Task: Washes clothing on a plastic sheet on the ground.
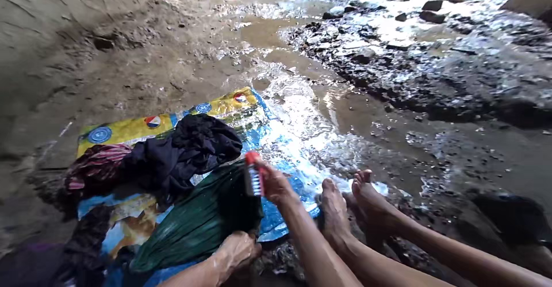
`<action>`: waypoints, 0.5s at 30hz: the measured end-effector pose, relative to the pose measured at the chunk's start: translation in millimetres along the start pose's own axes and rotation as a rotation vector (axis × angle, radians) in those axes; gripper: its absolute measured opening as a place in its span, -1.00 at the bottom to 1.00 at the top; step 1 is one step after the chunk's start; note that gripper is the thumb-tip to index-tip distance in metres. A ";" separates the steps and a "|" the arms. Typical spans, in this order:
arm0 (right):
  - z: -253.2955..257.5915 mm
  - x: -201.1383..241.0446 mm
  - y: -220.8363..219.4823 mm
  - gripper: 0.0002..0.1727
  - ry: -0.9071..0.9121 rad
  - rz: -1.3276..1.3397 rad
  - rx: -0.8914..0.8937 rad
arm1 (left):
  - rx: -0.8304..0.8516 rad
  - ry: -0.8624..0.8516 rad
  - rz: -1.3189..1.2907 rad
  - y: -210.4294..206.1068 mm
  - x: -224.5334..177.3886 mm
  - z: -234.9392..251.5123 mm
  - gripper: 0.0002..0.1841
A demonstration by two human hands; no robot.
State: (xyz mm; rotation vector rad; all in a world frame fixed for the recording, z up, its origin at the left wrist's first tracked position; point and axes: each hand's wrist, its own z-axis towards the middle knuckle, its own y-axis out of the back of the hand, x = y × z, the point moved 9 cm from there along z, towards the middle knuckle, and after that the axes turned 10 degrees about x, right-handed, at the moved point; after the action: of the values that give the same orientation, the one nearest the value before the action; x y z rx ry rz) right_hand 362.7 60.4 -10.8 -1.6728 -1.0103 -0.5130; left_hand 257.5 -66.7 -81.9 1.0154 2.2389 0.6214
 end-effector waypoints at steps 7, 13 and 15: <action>-102.2 105.2 -18.8 -0.59 0.333 0.270 -0.046 | -0.673 -0.348 0.018 87.0 -7.3 -140.0 -0.67; -142.1 166.7 -31.5 -0.72 0.531 0.193 -0.185 | -1.083 -0.254 -0.746 124.5 48.5 -278.6 -0.88; -128.3 182.2 -43.1 -0.72 0.569 0.167 -0.096 | -1.070 -0.241 -1.095 125.1 76.7 -293.8 -0.68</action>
State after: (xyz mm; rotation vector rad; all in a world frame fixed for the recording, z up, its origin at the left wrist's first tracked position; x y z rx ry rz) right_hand 446.3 11.2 194.3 -1.5454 -0.4332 -0.8729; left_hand 79.7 19.4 180.5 -0.6070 1.4938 0.8911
